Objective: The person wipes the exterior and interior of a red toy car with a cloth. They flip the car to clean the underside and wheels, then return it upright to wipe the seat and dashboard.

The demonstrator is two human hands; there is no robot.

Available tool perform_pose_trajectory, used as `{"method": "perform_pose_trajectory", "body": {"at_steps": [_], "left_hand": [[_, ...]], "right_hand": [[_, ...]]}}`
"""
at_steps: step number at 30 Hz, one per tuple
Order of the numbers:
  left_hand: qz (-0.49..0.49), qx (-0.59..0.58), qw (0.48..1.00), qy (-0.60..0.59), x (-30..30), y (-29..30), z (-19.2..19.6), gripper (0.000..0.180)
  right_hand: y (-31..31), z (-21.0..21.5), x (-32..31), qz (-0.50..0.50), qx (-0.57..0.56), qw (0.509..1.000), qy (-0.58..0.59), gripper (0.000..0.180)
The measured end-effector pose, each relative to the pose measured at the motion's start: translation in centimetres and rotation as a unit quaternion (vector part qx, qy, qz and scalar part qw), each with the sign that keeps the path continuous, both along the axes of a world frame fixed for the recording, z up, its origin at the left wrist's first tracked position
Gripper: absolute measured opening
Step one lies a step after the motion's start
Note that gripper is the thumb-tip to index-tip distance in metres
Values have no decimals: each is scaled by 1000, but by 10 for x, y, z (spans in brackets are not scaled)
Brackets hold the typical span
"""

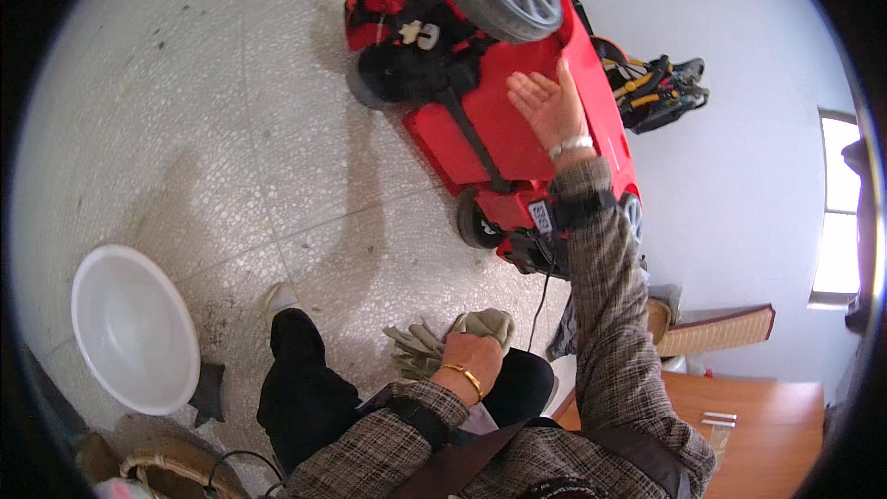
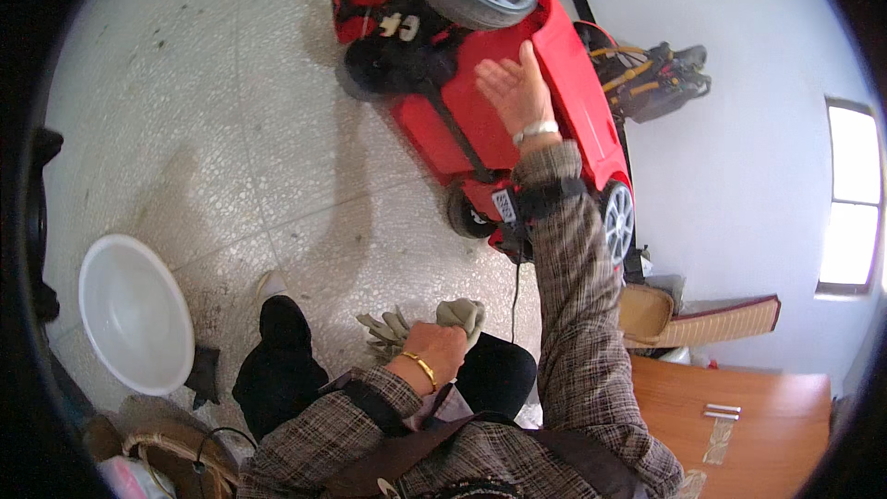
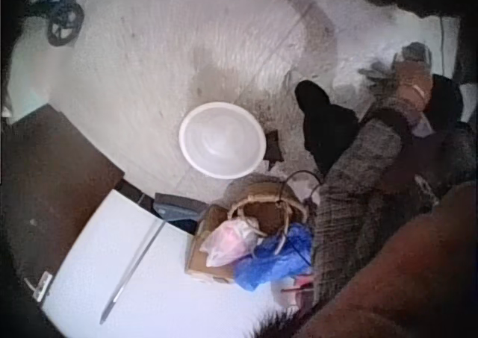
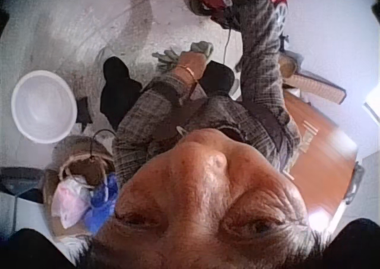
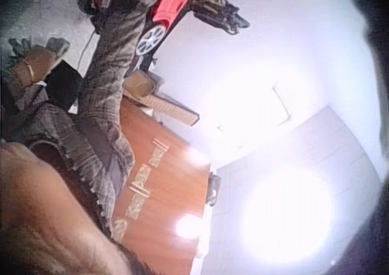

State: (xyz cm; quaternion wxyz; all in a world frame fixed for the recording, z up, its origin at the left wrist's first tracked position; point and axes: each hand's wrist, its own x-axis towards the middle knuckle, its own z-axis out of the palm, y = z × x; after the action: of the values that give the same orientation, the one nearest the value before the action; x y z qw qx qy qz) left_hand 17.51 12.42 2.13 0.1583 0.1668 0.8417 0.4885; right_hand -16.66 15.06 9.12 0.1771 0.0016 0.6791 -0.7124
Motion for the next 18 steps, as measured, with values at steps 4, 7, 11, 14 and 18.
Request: {"method": "perform_pose_trajectory", "body": {"at_steps": [4, 7, 11, 14, 18], "left_hand": [[-4, 35, 999, -3, -9, -5, -1, 23], [12, 72, 997, 2, -12, -8, -3, 24], [-13, 18, 1000, -16, -18, -15, -5, 20], [0, 8, 1000, -27, -19, -24, -5, 19], [35, 0, 999, -24, -22, -30, -6, 19]], "right_hand": [[-36, -11, -31, -52, -20, 997, -51, 110], [-51, -10, -48, 31, -117, 992, -32, 104], [-70, -15, -64, -34, -133, 990, -18, 74], [-75, -19, -68, -23, -166, 986, 5, 63], [-56, -14, -73, -65, -81, 995, 9, 73]]}}
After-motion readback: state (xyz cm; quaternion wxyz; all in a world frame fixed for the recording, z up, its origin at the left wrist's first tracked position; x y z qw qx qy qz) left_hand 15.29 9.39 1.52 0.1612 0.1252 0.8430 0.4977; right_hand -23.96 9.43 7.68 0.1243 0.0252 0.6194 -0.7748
